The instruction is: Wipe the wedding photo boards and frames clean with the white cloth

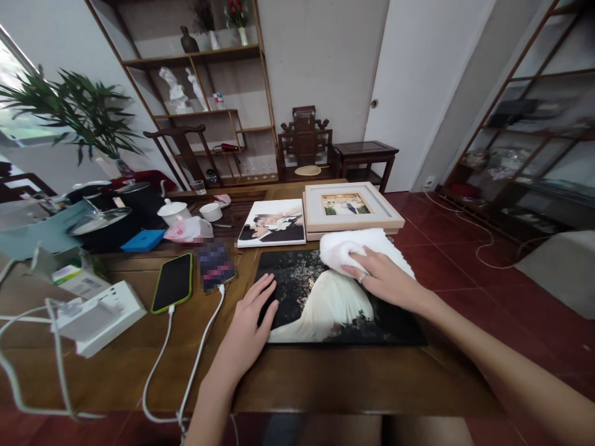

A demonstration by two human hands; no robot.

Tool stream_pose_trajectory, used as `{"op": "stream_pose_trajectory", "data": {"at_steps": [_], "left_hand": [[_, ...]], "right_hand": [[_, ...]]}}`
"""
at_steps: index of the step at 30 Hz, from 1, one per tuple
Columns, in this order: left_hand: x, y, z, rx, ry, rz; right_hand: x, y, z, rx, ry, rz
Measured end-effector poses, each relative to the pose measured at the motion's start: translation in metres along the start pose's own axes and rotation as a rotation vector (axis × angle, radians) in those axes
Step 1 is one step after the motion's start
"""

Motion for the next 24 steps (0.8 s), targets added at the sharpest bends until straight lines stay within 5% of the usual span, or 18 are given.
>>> {"op": "stream_pose_trajectory", "data": {"at_steps": [8, 13, 16, 24], "left_hand": [[0.0, 0.001, 0.0, -0.028, 0.009, 0.012], [-0.002, 0.003, 0.0, -0.065, 0.032, -0.01], [-0.001, 0.002, 0.001, -0.065, 0.033, -0.01], [0.002, 0.0, 0.002, -0.032, 0.018, -0.011]], "right_hand": [[0.087, -0.003, -0.072, -0.042, -0.122, 0.023], [0.1, -0.002, -0.11, -0.053, -0.329, -0.063], [0.076, 0.0, -0.095, -0.054, -0.25, -0.096], [-0.018, -0.004, 0.004, -0.15, -0.079, -0.045]]}}
Point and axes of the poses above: each hand's wrist, its own x-axis away from the middle knuckle, its own y-axis out of the palm, z = x × y, the point moved 6 cm from there along -x, towards the middle knuckle, and after that the axes turned 14 degrees about -y, right-handed, at the moved point
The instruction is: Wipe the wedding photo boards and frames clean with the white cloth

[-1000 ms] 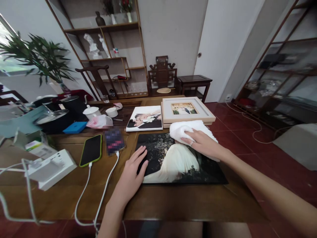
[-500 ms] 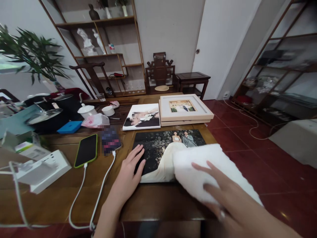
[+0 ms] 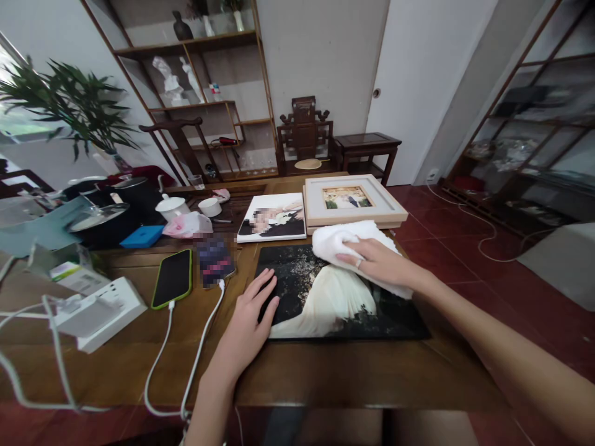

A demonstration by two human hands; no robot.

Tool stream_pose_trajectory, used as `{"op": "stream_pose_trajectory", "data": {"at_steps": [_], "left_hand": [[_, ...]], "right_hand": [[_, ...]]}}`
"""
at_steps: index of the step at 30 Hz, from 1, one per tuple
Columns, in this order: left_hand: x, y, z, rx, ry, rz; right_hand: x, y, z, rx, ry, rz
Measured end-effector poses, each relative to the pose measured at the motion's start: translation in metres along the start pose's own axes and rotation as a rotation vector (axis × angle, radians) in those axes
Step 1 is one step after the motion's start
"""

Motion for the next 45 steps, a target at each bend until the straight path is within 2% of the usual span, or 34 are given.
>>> {"op": "stream_pose_trajectory", "data": {"at_steps": [3, 6, 10, 14, 17, 20, 28, 32, 35, 38, 42, 45], "left_hand": [[0.0, 0.0, 0.0, 0.018, 0.002, 0.012], [-0.001, 0.0, 0.0, 0.018, 0.003, 0.015], [-0.002, 0.0, 0.0, 0.012, -0.009, 0.03], [-0.001, 0.002, -0.001, 0.004, -0.012, 0.03], [-0.001, 0.003, -0.002, -0.001, -0.013, 0.027], [-0.002, 0.003, -0.002, -0.008, 0.001, 0.019], [-0.002, 0.001, -0.001, 0.006, -0.005, 0.006], [-0.002, 0.001, -0.002, 0.013, 0.003, 0.016], [-0.002, 0.002, -0.002, 0.009, 0.007, 0.023], [-0.001, 0.003, -0.003, 0.01, 0.001, 0.013], [-0.001, 0.004, -0.005, -0.002, -0.017, -0.032], [-0.001, 0.005, -0.006, -0.002, -0.027, -0.052]], "right_hand": [[-0.007, -0.005, 0.011, -0.018, 0.009, 0.025], [0.006, -0.001, -0.002, 0.002, 0.044, 0.03], [0.036, 0.014, -0.047, 0.041, 0.037, -0.028], [0.061, 0.033, -0.104, 0.046, -0.116, -0.114], [0.07, 0.043, -0.126, 0.037, -0.18, -0.142], [0.062, 0.046, -0.122, 0.006, -0.179, -0.144], [-0.021, 0.027, -0.05, 0.105, -0.191, -0.012], [-0.039, 0.026, -0.037, 0.139, -0.175, 0.023], [-0.028, 0.034, -0.05, 0.145, -0.158, 0.01], [-0.003, 0.044, -0.08, 0.091, -0.143, -0.015], [0.029, 0.053, -0.128, -0.039, -0.252, -0.097], [0.037, 0.054, -0.141, -0.107, -0.308, -0.138]]}}
Point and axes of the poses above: each hand's wrist, its own x-axis away from the middle knuckle, its own y-axis out of the palm, z = x × y, the point moved 6 cm from there along -x, towards the middle knuckle, and after that the axes turned 14 degrees about -y, right-handed, at the moved point
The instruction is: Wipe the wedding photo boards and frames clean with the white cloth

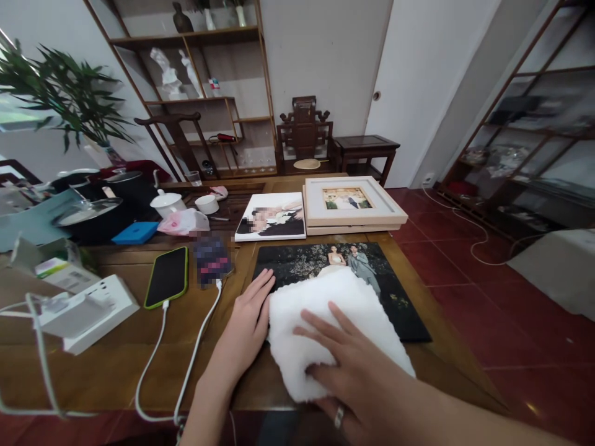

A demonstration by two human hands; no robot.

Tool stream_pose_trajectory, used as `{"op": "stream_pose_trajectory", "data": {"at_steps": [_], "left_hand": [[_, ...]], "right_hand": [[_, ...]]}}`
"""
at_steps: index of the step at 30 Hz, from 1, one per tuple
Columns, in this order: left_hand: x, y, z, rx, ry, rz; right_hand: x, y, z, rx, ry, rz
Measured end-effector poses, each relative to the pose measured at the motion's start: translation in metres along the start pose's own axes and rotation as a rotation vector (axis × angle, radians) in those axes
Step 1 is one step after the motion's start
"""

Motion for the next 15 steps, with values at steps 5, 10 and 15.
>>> {"op": "stream_pose_trajectory", "data": {"at_steps": [5, 10, 15], "left_hand": [[0.0, -0.002, 0.002, 0.04, -0.012, 0.031], [0.0, -0.003, 0.001, 0.051, -0.003, 0.074], [-0.001, -0.002, -0.001, 0.063, 0.002, 0.089]], "right_hand": [[-0.017, -0.016, 0.04, 0.037, 0.075, 0.055], [-0.051, -0.038, 0.093, 0.189, 0.129, 0.097], [-0.063, -0.038, 0.105, 0.224, 0.13, 0.115]]}}
Point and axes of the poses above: each hand's wrist, its own x-axis away from the middle knuckle, its own y-axis out of the palm, z = x × y, the point moved 6 cm from there along -x, towards the middle knuckle, and after that the axes turned 14 degrees about -y, right-handed, at the moved point
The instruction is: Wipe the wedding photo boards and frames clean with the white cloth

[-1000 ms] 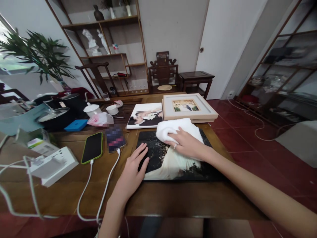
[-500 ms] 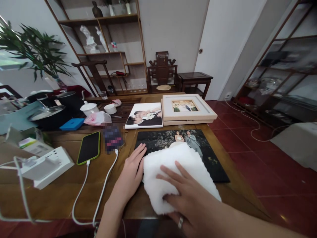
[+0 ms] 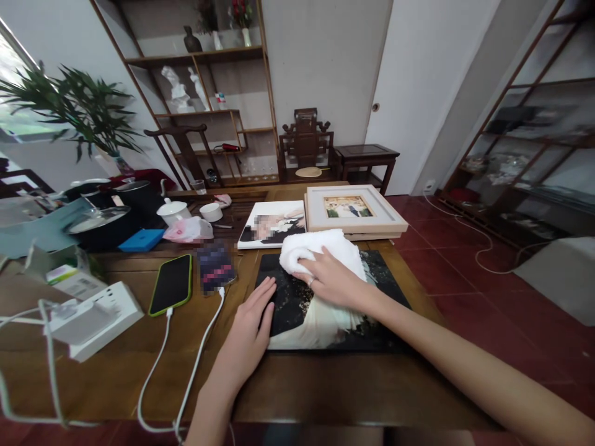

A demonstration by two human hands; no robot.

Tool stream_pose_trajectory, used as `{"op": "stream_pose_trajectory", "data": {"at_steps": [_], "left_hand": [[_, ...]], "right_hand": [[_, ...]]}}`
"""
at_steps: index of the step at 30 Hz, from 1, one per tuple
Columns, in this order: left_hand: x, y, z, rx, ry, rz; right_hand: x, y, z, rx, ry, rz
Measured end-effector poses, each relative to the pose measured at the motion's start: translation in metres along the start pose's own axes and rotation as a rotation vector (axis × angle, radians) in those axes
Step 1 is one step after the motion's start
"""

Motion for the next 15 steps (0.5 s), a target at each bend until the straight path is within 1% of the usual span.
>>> {"op": "stream_pose_trajectory", "data": {"at_steps": [2, 5, 7, 9, 10, 12, 13, 15], "left_hand": [[0.0, 0.0, 0.0, 0.006, -0.001, -0.003], [0.0, -0.001, 0.001, 0.011, -0.004, -0.022], [0.0, 0.0, 0.001, 0.003, -0.007, -0.038], [0.0, 0.0, 0.0, -0.01, -0.011, -0.041], [0.0, 0.0, -0.001, -0.015, -0.014, -0.04], [0.0, 0.001, -0.001, -0.019, -0.014, -0.035], [0.001, 0.001, -0.001, -0.019, -0.013, -0.035], [0.001, 0.001, -0.001, -0.018, -0.01, -0.032]], "right_hand": [[0.01, 0.005, -0.015, -0.008, -0.008, -0.021], [0.036, 0.011, -0.051, -0.064, -0.037, -0.05], [0.054, 0.014, -0.076, -0.123, -0.086, -0.072], [0.07, 0.016, -0.093, -0.151, -0.132, -0.103], [0.077, 0.017, -0.097, -0.154, -0.147, -0.121], [0.088, 0.014, -0.096, -0.143, -0.138, -0.137], [0.092, 0.011, -0.09, -0.128, -0.112, -0.131], [0.099, 0.003, -0.07, -0.071, -0.011, -0.098]]}}
Point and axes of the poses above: each hand's wrist, its own x-axis away from the middle knuckle, its own y-axis out of the palm, z = x × y, the point moved 6 cm from there along -x, towards the middle knuckle, and after that the axes turned 14 degrees about -y, right-handed, at the moved point
